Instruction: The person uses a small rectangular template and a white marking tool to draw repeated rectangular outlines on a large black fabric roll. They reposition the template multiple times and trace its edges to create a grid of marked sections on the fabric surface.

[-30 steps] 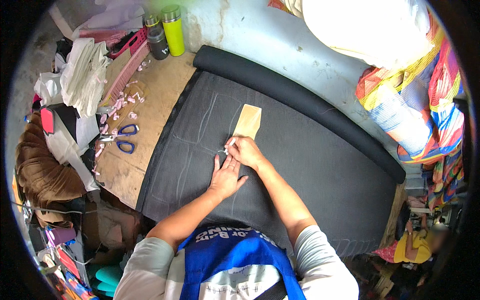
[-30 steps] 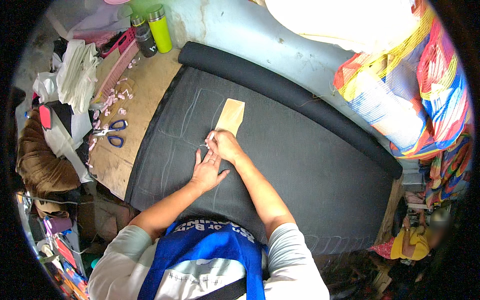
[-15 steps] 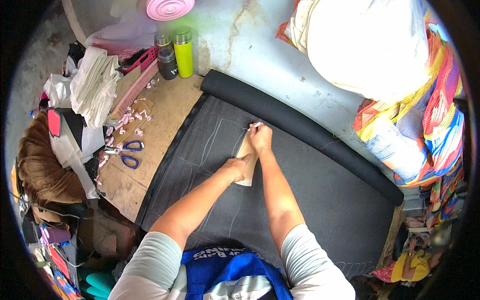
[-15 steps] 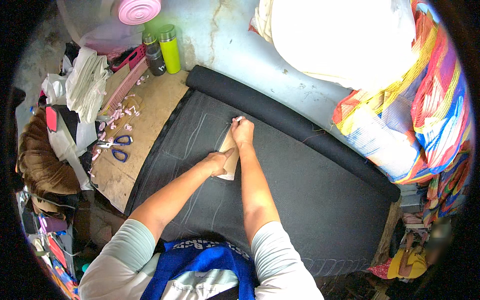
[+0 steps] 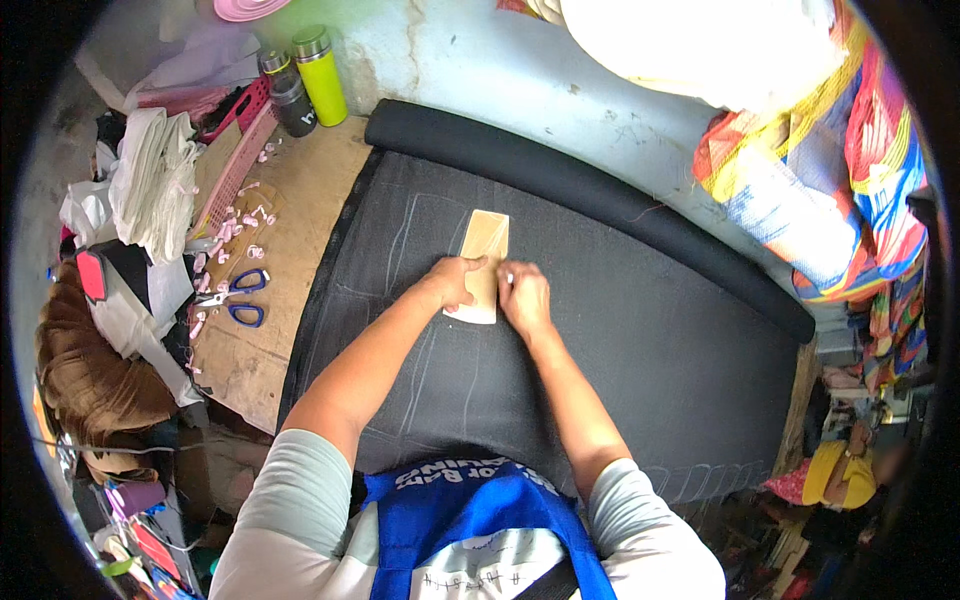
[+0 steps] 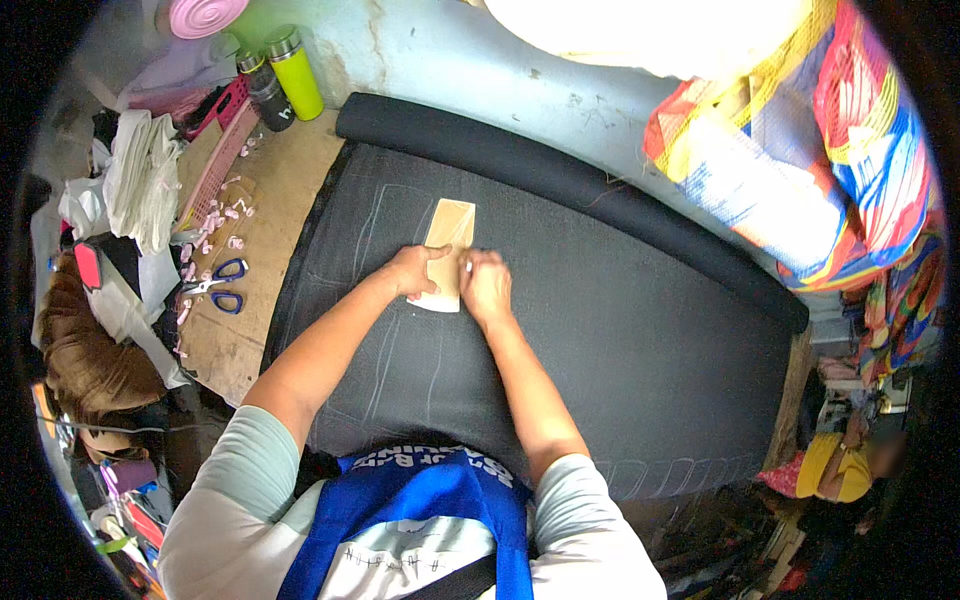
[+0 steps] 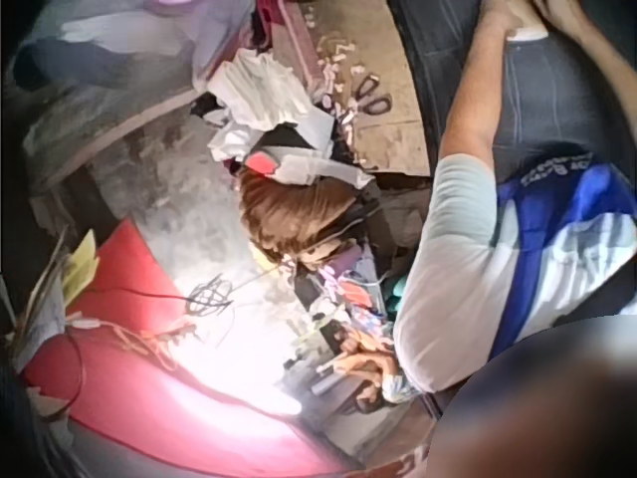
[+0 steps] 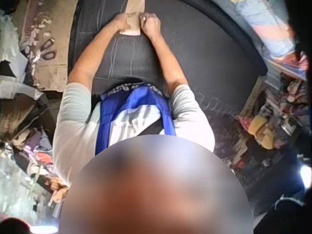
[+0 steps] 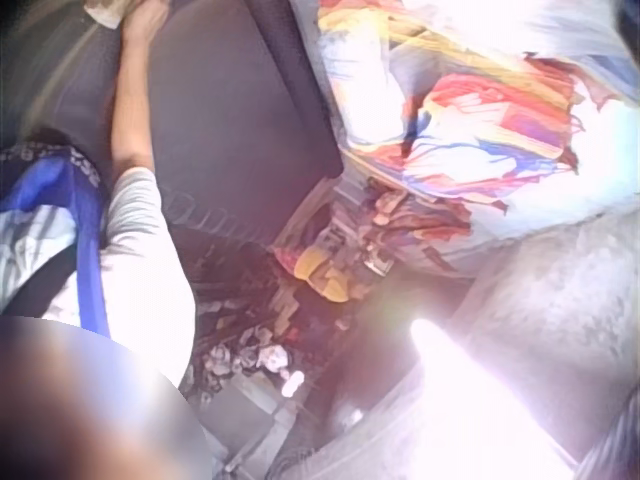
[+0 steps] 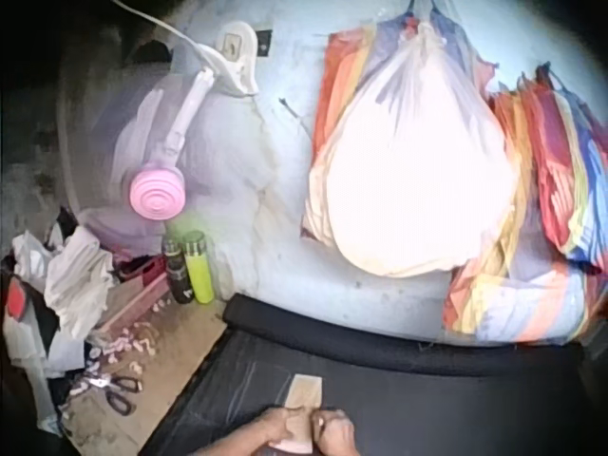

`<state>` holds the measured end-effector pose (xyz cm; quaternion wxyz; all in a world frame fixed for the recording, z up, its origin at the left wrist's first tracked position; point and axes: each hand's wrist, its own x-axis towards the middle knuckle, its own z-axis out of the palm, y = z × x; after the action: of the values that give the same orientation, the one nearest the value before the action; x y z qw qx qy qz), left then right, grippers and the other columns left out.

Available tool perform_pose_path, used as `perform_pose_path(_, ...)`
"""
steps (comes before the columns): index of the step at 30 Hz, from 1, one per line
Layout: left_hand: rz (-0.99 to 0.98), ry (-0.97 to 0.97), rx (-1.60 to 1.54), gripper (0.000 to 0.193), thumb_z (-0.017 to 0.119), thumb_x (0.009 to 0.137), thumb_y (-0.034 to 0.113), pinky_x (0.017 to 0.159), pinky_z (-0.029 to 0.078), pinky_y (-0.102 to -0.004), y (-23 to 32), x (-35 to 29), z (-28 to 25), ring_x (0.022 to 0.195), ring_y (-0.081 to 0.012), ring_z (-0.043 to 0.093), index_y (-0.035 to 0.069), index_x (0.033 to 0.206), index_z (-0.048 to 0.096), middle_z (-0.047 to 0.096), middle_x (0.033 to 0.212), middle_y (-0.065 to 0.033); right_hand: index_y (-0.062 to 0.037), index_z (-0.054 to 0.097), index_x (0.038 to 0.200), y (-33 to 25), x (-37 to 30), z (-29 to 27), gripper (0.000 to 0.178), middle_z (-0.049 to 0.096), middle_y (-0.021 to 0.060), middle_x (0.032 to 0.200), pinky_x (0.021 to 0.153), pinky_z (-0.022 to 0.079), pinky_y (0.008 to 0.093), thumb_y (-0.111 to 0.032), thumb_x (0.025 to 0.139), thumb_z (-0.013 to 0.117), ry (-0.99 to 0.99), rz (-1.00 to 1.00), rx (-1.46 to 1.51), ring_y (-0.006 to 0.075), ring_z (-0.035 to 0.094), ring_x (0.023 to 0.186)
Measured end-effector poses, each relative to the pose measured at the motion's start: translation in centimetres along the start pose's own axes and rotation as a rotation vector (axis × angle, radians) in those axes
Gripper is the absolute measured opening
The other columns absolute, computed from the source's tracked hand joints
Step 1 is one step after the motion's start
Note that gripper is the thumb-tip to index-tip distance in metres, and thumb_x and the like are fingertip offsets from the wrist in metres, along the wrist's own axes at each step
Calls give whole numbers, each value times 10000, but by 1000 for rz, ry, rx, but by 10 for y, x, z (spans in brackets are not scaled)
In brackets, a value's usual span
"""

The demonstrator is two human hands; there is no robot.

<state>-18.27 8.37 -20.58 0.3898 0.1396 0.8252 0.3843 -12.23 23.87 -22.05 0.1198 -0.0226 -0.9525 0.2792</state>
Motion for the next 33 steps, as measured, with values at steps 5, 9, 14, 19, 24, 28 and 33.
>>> perform_pose_path(5,5,19,9,837,753,598,-11,461,508,-284,-4,6,-4,496,-150,565,192,1340,424,605,884,-142,-51,641,840,-26,-75,-24,102,626,174,757,666,490,454,-118,784,589,-190,-96,-14,355,613,731)
perform_pose_path(9,98,34,66,814,756,613,12,435,444,-277,-10,13,-7,435,-102,503,149,1343,423,567,550,-78,-76,671,889,-55,-67,1,143,649,168,825,667,504,396,-181,808,618,-194,64,405,340,637,746)
perform_pose_path(14,126,44,77,815,757,608,14,470,456,-281,-17,16,-4,453,-105,510,122,1342,419,565,559,-79,-103,683,871,-51,-59,13,130,648,164,805,665,502,407,-178,784,622,-244,256,404,344,632,735)
perform_pose_path(19,154,139,169,733,757,616,40,579,498,-297,-11,5,3,557,-159,588,80,1291,475,611,693,-110,-106,692,835,-21,-69,-41,130,640,170,773,646,500,413,-177,774,602,47,329,-35,328,631,703)
perform_pose_path(24,292,-1,-385,492,731,759,228,732,489,-288,22,-53,41,909,-172,611,-35,1145,574,643,1023,-126,43,609,980,-46,-86,-91,171,662,117,883,622,507,236,-77,859,596,238,412,1119,153,643,786)
perform_pose_path(28,542,80,-883,271,591,865,81,758,499,-261,55,-124,79,886,-148,611,-34,1111,584,639,1003,-101,25,544,996,-74,-112,-112,177,653,128,893,638,516,243,-98,874,580,247,358,1569,166,648,769)
perform_pose_path(33,566,215,-1064,210,603,838,-1,694,527,-239,82,-170,89,806,-148,629,-39,1044,578,635,944,-122,1,529,984,-109,-138,-113,131,646,98,834,601,511,222,-100,901,546,174,461,1547,145,641,709)
